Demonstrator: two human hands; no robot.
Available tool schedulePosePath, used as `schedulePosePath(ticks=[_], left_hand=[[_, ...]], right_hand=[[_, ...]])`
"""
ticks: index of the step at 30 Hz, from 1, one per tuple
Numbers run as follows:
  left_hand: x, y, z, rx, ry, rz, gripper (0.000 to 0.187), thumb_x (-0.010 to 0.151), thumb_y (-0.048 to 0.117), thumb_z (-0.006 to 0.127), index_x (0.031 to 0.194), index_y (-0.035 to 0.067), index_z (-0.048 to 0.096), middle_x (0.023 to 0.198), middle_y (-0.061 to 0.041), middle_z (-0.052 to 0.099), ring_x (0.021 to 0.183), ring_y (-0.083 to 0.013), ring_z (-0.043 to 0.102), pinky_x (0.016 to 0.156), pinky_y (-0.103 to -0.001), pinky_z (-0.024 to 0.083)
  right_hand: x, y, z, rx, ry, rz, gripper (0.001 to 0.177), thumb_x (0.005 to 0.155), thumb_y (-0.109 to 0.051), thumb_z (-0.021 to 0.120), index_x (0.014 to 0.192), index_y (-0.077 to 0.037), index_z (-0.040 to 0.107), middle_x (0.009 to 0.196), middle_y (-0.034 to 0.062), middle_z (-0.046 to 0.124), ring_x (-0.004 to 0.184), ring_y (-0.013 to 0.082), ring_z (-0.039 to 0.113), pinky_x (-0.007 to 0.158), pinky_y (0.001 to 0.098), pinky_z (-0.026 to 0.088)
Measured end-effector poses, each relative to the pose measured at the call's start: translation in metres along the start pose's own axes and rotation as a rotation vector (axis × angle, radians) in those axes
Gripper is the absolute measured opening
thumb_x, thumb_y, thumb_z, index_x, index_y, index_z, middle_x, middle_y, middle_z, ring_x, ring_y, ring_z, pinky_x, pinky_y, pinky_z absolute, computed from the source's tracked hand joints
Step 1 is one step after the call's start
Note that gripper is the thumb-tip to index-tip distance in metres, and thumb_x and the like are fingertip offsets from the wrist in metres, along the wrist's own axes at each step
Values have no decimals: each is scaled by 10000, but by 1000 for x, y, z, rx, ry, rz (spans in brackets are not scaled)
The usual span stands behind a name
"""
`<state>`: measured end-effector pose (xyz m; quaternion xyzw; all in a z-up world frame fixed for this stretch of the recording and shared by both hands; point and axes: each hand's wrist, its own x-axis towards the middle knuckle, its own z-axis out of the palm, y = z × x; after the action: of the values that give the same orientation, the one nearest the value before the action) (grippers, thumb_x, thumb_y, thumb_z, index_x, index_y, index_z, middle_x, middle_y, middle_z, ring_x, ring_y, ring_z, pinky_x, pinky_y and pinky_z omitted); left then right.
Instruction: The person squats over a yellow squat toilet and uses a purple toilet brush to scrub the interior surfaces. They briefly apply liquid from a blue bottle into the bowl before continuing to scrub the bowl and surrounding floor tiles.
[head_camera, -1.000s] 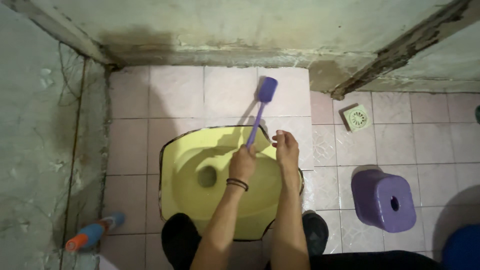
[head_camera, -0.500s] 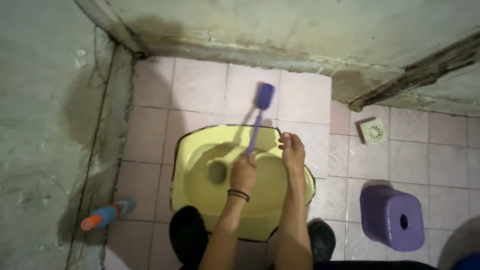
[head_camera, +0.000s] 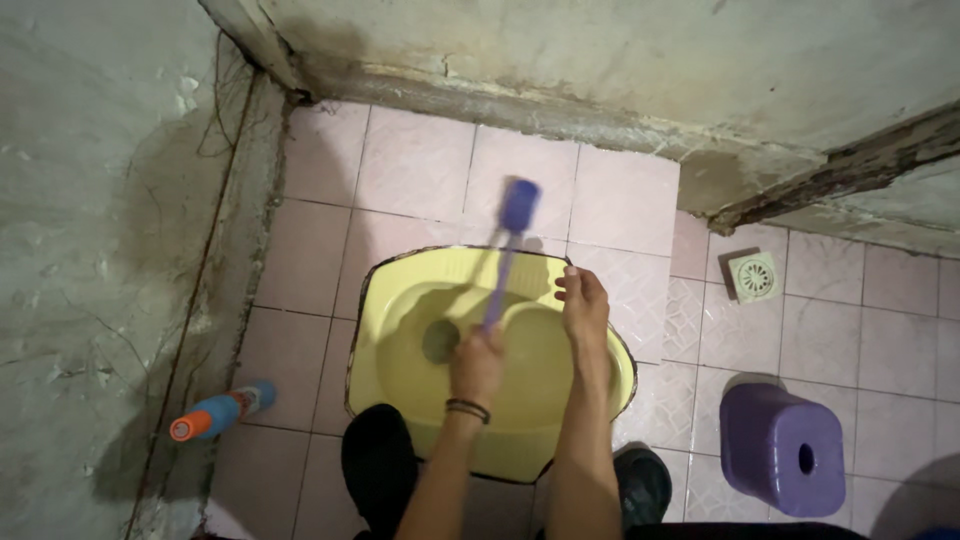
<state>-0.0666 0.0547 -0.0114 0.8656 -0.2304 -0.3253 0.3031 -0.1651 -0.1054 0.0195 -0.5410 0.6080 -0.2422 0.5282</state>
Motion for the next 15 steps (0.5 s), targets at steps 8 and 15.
schedulePosePath(ticks=[8, 15], left_hand=[[16, -16, -22, -76, 294, 127, 478, 1051, 358, 454, 839, -20, 654, 751, -269, 676, 718, -431, 668, 674, -536, 507], [-4, -11, -24, 22, 231, 22, 493, 989, 448, 480, 909, 22, 715, 778, -241, 699, 730, -448, 673, 601, -544, 508]], right_hand=[[2, 11, -3, -16, -3, 38, 480, 1003, -403, 543, 1221, 9, 659, 1053, 141, 762, 893, 233, 731, 789, 372, 550], [-2, 6, -7, -6, -1, 20, 488, 1002, -393, 543, 1243, 19, 643, 1052, 155, 757, 899, 232, 736, 810, 361, 556]])
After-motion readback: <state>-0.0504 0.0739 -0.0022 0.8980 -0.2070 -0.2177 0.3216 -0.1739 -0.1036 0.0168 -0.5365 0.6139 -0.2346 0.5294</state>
